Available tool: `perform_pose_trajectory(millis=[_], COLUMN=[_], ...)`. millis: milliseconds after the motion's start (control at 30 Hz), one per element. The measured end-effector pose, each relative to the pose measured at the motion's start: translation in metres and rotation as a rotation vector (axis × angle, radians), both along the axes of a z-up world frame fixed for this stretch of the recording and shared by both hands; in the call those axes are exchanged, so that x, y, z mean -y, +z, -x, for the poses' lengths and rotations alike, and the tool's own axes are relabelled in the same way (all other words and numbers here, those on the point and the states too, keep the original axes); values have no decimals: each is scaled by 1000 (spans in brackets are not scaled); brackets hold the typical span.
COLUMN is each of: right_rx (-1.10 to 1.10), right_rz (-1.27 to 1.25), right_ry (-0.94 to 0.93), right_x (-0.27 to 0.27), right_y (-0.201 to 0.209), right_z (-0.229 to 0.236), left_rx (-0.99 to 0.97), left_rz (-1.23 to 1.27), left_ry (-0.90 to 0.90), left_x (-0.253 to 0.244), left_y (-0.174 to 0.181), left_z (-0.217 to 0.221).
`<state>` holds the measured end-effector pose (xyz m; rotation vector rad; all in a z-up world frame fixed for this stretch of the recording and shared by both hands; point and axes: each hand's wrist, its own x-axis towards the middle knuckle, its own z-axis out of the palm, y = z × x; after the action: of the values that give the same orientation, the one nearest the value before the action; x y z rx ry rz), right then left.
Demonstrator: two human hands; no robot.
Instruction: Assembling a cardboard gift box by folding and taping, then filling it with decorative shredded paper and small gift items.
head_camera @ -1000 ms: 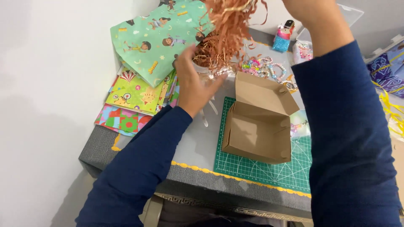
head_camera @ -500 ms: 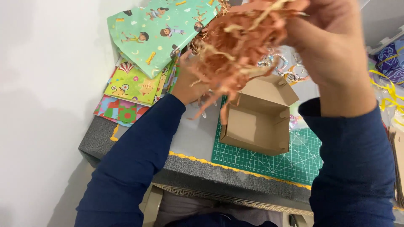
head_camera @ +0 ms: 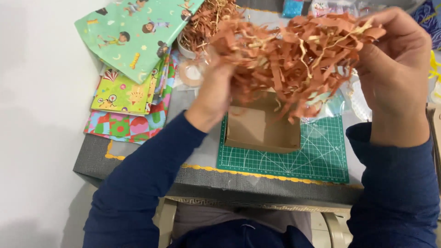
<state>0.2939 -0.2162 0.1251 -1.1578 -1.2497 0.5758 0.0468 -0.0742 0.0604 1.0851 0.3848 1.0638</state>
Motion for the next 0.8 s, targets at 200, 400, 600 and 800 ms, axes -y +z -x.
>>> perform_pose_trajectory(millis=[200,400,600,800], right_rx=[133,179,1009,1002], right_rz=[-77,24,258,52], right_ry=[-82,166,171,223], right_x=[13,5,7,17], right_y=[-19,-28,-23,-1], right_z=[16,60,62,73], left_rx=[-672,-1428,-1235,-1025], left_rz=[-533,-1461,-1496,-1553], left_ry=[-411,395,161,-57], left_x=[48,51,57,60], left_y=[21,25,42,16], left_z=[16,73,93,69])
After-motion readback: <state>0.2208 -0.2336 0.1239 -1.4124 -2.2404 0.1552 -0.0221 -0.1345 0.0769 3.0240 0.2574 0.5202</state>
